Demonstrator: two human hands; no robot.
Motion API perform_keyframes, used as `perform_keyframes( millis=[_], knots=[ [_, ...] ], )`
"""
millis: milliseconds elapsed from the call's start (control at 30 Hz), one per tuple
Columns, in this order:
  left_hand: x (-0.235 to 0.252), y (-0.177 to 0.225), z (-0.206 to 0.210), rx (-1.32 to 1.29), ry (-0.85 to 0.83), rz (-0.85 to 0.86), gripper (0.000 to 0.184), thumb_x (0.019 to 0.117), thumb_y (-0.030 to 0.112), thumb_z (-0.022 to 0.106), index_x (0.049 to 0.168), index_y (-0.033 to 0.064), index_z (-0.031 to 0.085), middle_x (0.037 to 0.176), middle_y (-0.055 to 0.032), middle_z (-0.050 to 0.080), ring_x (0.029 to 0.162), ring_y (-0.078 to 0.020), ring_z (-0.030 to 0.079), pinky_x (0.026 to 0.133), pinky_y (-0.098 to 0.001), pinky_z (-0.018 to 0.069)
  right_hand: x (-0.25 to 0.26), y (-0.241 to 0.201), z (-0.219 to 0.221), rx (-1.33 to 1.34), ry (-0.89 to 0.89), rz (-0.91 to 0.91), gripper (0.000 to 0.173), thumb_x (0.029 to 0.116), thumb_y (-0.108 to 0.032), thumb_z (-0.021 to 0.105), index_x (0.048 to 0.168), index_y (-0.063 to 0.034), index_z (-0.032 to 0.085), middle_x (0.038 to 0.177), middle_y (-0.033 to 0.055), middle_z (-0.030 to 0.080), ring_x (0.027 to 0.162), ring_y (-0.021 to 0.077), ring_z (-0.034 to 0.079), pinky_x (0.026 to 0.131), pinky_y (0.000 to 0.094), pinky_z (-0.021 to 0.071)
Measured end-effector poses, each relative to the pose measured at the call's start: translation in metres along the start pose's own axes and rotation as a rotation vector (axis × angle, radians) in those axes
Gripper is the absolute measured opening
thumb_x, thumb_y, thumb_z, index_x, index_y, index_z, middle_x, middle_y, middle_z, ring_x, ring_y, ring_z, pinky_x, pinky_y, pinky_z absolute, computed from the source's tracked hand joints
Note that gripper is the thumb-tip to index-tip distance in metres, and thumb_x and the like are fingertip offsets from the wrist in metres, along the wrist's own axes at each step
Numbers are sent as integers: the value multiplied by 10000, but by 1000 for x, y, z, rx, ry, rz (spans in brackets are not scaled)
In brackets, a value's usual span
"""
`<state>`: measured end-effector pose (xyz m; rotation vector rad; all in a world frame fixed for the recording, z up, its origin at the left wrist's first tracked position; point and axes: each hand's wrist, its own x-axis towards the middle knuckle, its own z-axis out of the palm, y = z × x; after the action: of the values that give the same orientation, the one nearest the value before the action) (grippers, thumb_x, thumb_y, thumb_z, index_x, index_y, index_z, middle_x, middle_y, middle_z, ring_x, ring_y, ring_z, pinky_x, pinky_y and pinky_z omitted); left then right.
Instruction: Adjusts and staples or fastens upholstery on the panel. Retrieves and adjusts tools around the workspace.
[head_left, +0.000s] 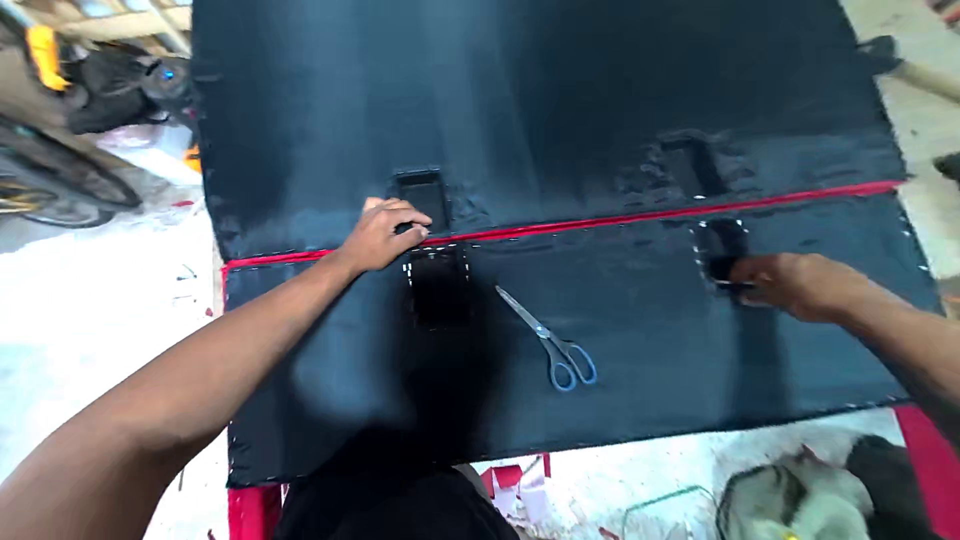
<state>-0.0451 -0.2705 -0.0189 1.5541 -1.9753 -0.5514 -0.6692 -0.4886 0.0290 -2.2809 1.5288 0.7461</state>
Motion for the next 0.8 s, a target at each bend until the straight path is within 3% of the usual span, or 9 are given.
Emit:
perform_keyframes(
  millis=[133, 233, 367, 433, 567, 667, 733, 800],
  knots=[
    [-1, 0, 3, 41, -19, 6, 338, 916, 474, 637, 1151, 268, 767, 1105, 100, 734, 1127, -62, 613, 1064, -486, 367, -29, -2, -14, 5, 155, 79, 146, 928, -212, 764, 1023, -100, 758, 937, 210, 727, 901, 466, 689, 762, 744, 514],
    [-1, -1, 2, 104, -74, 16, 459, 823, 555, 691, 1202, 301, 746, 1161, 109, 713, 1154, -74, 589, 1051, -488, 358, -58, -40, -36, 233, 357, 54, 253, 1006, -304, 671, 1077, -69, 727, 859, 230, 696, 763, 447, 669, 699, 728, 504],
    [-3, 6, 4, 255, -191, -2, 702, 718, 714, 717, 1287, 303, 699, 1227, 82, 686, 1218, -133, 553, 1052, -523, 341, -111, -205, -56, 564, 478, -257, 273, 1054, -268, 550, 1228, -129, 708, 919, 93, 718, 698, 244, 682, 652, 525, 596],
    [-6, 14, 6, 316, -196, -41, 807, 682, 737, 729, 1325, 252, 676, 1258, 36, 684, 1265, -173, 547, 1083, -552, 329, -117, -287, -47, 661, 473, -433, 233, 1025, -258, 584, 1187, -145, 707, 953, 11, 727, 717, 152, 698, 645, 414, 633],
    [-23, 35, 20, 349, -142, -168, 902, 662, 704, 775, 1378, 177, 623, 1373, -35, 624, 1431, -244, 439, 1221, -592, 231, -88, -386, -27, 677, 404, -571, 125, 982, -192, 681, 1081, -190, 757, 1028, -52, 732, 786, 75, 706, 716, 315, 648],
    [-29, 48, 32, 401, -69, -292, 911, 679, 752, 729, 1400, 209, 603, 1543, -14, 490, 1541, -274, 263, 1226, -669, 143, -64, -419, -27, 521, 359, -554, 109, 986, -224, 685, 1061, -211, 763, 1010, -54, 730, 783, 73, 700, 743, 335, 638],
    [-33, 53, 35, 408, -40, -377, 848, 741, 739, 684, 1419, 237, 600, 1652, -20, 347, 1578, -329, 132, 1207, -724, 63, -53, -430, -30, 440, 353, -566, 122, 994, -242, 671, 1063, -205, 765, 999, -38, 725, 792, 89, 694, 760, 361, 628],
    [-37, 53, 39, 411, 2, -413, 729, 811, 669, 662, 1411, 258, 609, 1668, -16, 319, 1580, -347, 111, 1204, -730, 48, -48, -439, -34, 374, 366, -571, 124, 998, -252, 664, 1054, -204, 763, 982, -33, 726, 796, 97, 692, 766, 371, 620]
  ],
)
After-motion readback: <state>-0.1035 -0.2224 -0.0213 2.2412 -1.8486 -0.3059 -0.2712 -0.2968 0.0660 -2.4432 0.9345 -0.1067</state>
